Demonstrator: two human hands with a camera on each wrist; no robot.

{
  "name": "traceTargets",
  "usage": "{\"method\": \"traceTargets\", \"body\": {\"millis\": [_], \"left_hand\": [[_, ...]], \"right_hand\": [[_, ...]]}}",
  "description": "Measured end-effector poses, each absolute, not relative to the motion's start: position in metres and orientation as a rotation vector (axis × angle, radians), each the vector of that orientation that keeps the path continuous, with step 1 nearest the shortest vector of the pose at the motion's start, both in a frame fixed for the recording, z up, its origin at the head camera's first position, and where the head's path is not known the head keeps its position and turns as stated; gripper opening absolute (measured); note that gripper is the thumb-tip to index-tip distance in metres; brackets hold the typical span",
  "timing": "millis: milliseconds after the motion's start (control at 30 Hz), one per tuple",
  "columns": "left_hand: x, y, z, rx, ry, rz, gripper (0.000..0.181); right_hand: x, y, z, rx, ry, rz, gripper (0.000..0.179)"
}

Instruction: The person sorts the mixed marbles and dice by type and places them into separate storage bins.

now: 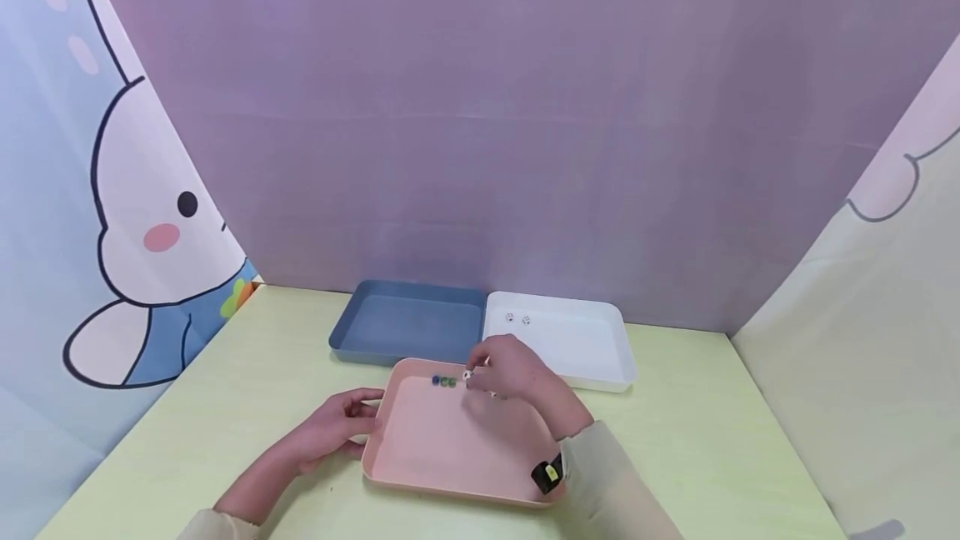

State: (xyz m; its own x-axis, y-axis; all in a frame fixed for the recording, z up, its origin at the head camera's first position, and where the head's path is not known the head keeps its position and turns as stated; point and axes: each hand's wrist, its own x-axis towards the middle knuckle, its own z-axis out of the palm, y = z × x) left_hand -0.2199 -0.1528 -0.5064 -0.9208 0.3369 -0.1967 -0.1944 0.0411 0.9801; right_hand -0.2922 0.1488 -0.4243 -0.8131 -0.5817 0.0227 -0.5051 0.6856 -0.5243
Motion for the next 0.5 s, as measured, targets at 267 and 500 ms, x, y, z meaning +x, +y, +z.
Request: {"method": "traceTargets", "body": {"millis": [267,500], "left_hand": [[-0.219,-0.152,-0.507,0.138,1.967,1.930,0.059],[-0.220,-0.152,-0.507,0.140,1.972,1.935,0.058]], "right_hand": [[-0.299,0.162,-0.424,-0.915,2.768,-0.903,0.011],[-0.303,0.173,-0.423,-0.877,2.817,-0.952,0.011]]}}
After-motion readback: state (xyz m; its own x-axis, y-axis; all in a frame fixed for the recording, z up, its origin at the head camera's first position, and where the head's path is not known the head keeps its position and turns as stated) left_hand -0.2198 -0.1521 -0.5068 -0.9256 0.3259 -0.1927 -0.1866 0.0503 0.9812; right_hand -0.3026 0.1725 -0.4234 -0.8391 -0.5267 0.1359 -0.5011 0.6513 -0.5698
